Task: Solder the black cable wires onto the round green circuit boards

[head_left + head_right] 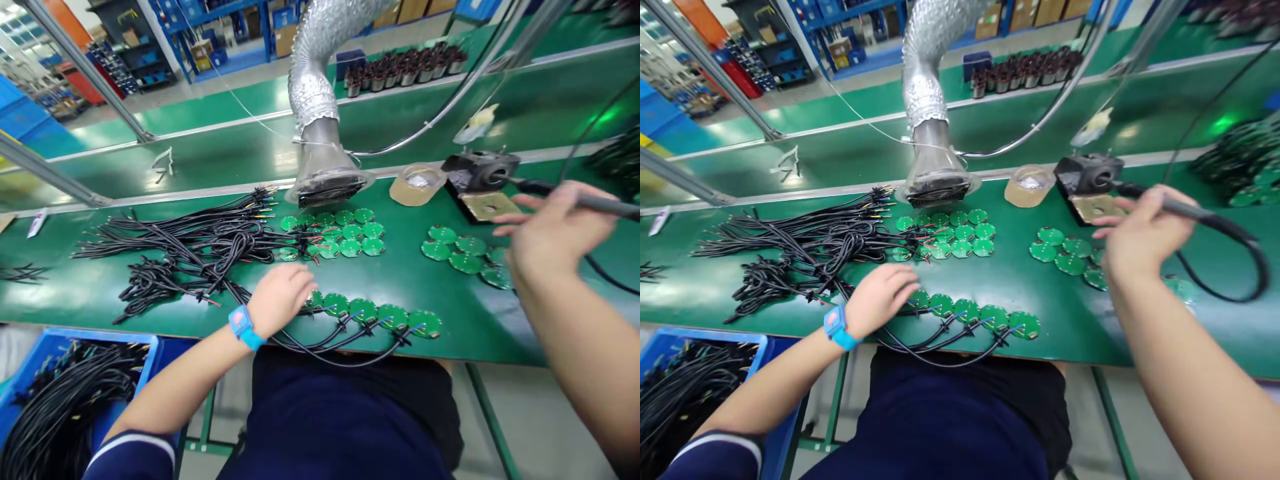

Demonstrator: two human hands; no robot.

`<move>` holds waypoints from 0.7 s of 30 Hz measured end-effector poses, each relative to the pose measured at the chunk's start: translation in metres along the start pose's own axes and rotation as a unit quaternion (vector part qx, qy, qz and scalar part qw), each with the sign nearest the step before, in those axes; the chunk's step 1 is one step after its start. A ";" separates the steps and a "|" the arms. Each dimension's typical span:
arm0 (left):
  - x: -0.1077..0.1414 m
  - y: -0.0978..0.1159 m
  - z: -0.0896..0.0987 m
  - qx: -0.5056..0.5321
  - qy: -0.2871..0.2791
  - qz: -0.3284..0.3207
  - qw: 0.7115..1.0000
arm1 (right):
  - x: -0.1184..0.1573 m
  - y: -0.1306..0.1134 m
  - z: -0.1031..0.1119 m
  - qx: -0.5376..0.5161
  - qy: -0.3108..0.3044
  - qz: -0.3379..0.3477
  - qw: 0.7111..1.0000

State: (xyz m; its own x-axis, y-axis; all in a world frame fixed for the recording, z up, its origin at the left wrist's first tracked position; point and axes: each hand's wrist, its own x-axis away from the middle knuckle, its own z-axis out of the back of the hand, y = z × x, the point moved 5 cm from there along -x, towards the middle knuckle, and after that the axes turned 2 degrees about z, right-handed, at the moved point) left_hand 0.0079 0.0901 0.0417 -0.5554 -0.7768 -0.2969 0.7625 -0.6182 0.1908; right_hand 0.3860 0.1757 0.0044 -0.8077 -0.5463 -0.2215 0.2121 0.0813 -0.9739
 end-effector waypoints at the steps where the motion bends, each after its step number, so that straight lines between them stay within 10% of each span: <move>1: -0.008 -0.010 0.003 -0.015 0.030 -0.014 0.999 | 0.011 -0.007 0.011 -0.012 0.008 0.020 1.000; 11: -0.063 -0.022 -0.036 -0.189 -0.108 -0.198 0.956 | 0.159 -0.056 0.046 -0.069 -0.211 0.006 0.975; 16: -0.064 -0.022 -0.031 -0.167 -0.101 -0.187 0.963 | 0.198 -0.040 0.026 -0.110 -0.359 0.026 0.927; 21: -0.036 -0.010 -0.008 0.083 -0.100 -0.041 0.991 | 0.201 -0.029 0.013 -0.051 -0.414 0.032 0.908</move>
State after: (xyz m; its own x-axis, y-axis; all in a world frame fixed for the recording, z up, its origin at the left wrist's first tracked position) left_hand 0.0229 0.1251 0.0431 -0.6805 -0.7213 -0.1293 0.6562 -0.6784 0.3305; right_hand 0.2243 0.0525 -0.0117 -0.0955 -0.9742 -0.2043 0.1580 0.1878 -0.9694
